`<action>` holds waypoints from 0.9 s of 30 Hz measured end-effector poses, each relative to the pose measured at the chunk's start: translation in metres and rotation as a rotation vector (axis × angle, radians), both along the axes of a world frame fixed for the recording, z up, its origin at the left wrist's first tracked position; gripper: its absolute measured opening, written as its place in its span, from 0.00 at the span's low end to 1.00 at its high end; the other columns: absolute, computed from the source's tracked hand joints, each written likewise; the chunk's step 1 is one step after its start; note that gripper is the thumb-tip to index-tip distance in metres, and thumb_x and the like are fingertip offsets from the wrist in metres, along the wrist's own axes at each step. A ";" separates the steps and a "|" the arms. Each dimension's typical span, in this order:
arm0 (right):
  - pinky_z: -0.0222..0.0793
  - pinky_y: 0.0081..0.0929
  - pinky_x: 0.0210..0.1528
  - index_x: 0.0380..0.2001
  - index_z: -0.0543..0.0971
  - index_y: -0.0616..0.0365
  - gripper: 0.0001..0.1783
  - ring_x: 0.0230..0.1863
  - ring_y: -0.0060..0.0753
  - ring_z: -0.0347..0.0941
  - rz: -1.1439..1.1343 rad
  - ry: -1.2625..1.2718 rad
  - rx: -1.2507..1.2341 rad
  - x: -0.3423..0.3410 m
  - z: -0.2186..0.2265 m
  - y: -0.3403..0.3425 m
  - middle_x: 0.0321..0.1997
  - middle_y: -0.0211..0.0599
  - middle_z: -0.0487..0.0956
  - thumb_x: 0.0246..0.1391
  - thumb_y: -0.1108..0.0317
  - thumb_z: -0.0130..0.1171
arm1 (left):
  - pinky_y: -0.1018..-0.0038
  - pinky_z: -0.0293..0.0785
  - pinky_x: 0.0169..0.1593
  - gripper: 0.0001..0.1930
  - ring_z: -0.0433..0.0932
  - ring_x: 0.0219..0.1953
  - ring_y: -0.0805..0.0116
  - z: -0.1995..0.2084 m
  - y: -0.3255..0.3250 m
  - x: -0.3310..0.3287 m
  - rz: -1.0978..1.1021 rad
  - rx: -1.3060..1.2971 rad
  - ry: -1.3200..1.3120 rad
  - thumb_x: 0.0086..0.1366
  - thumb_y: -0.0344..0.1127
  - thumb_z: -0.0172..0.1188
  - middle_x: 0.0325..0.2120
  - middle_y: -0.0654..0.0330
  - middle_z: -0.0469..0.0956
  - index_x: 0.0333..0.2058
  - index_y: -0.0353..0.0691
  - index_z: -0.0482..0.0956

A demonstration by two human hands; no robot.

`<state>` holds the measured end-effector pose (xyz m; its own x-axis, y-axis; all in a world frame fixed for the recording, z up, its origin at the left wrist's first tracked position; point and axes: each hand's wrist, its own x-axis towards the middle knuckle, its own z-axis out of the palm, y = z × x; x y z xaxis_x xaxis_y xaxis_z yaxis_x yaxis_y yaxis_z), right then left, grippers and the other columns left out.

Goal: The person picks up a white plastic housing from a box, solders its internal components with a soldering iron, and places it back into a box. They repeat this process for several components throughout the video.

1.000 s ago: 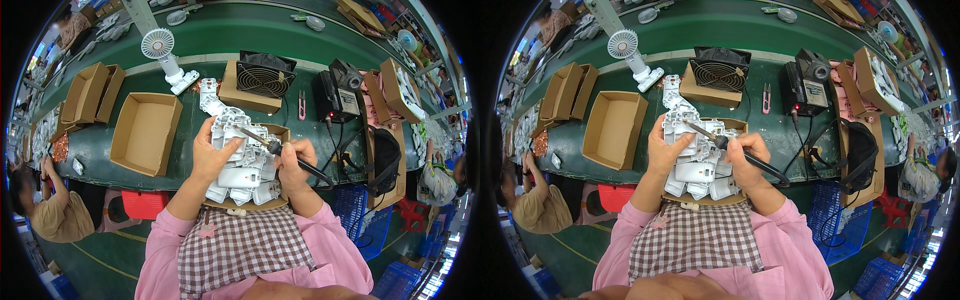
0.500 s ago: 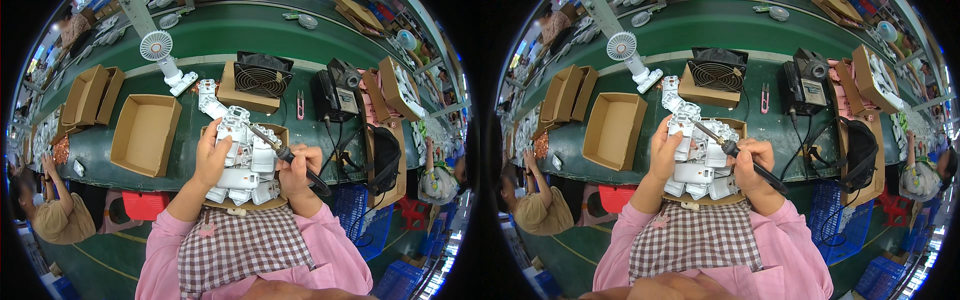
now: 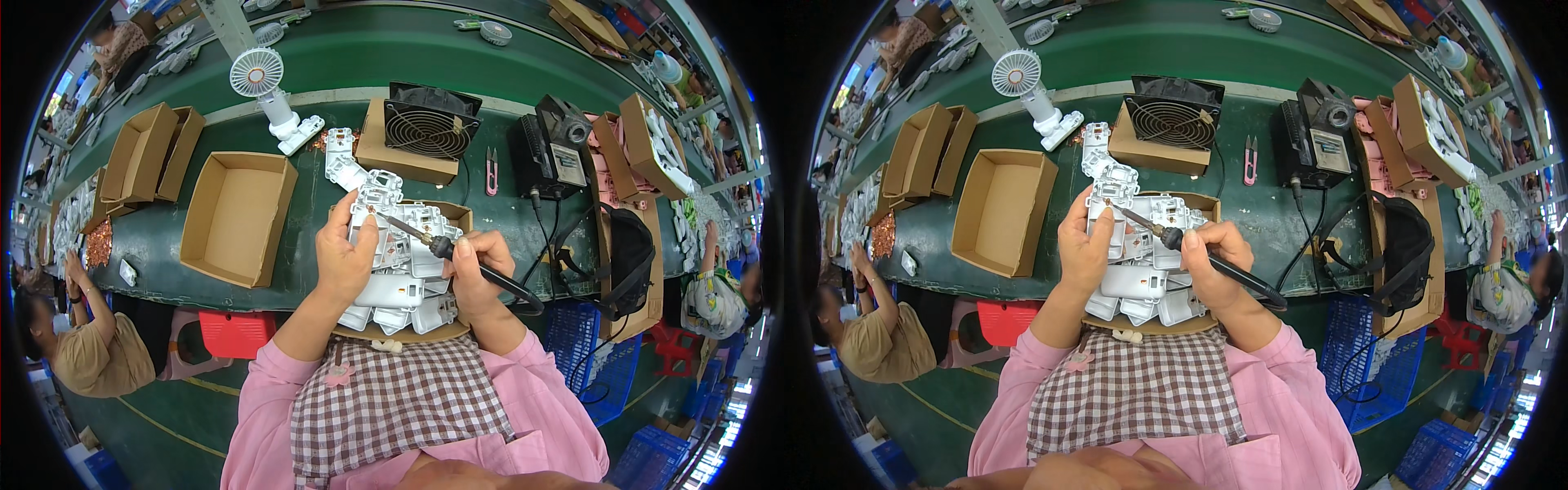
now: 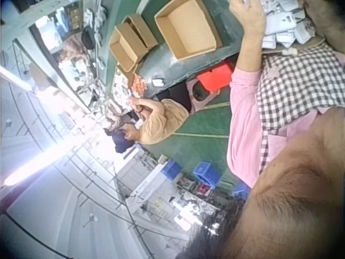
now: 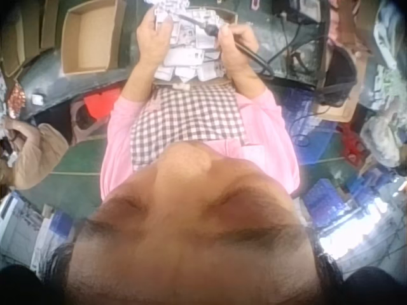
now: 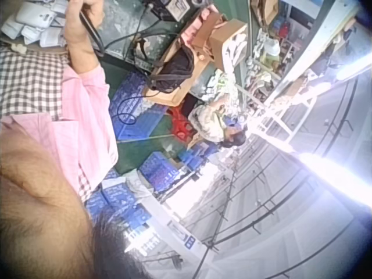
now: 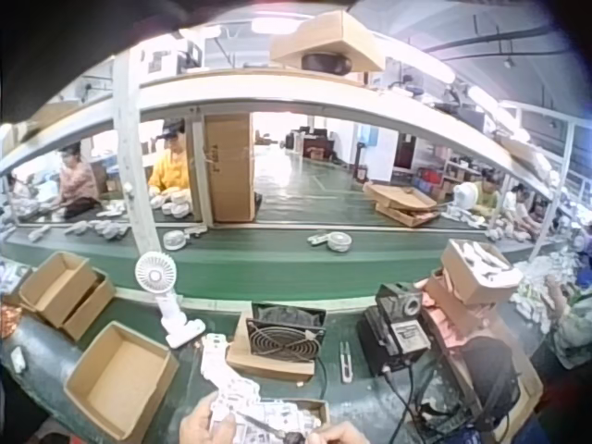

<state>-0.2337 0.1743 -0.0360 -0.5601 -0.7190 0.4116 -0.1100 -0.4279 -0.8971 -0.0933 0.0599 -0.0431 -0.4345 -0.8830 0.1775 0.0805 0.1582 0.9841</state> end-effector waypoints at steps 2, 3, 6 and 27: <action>0.60 0.15 0.17 0.25 0.65 0.60 0.09 0.14 0.18 0.64 0.001 0.016 0.006 0.001 0.003 -0.001 0.19 0.35 0.70 0.56 0.70 0.52 | 0.80 0.74 0.36 0.18 0.76 0.32 0.77 -0.003 -0.001 0.001 0.017 -0.068 -0.032 0.63 0.25 0.47 0.38 0.58 0.76 0.51 0.28 0.66; 0.60 0.15 0.16 0.25 0.65 0.60 0.09 0.14 0.18 0.65 -0.001 0.032 0.013 0.001 0.004 -0.001 0.19 0.34 0.69 0.56 0.70 0.52 | 0.79 0.72 0.39 0.18 0.75 0.34 0.76 -0.002 0.000 0.001 0.018 -0.011 -0.006 0.61 0.25 0.50 0.38 0.57 0.76 0.51 0.28 0.67; 0.59 0.15 0.16 0.25 0.65 0.60 0.10 0.14 0.17 0.64 0.001 0.033 0.015 -0.001 0.001 -0.001 0.19 0.34 0.69 0.56 0.70 0.52 | 0.78 0.70 0.42 0.19 0.74 0.37 0.75 0.003 0.002 0.000 0.011 0.061 0.018 0.60 0.25 0.53 0.38 0.56 0.76 0.50 0.27 0.67; 0.61 0.16 0.17 0.25 0.65 0.60 0.09 0.14 0.19 0.64 0.003 -0.039 -0.002 0.000 0.002 -0.002 0.18 0.35 0.70 0.57 0.71 0.51 | 0.79 0.71 0.41 0.18 0.74 0.37 0.76 0.005 0.004 0.000 -0.009 0.053 0.004 0.59 0.26 0.53 0.35 0.56 0.78 0.49 0.27 0.69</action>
<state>-0.2334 0.1726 -0.0343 -0.5731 -0.7202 0.3909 -0.0738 -0.4297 -0.9000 -0.0933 0.0641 -0.0384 -0.4423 -0.8870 0.1327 0.0855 0.1055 0.9907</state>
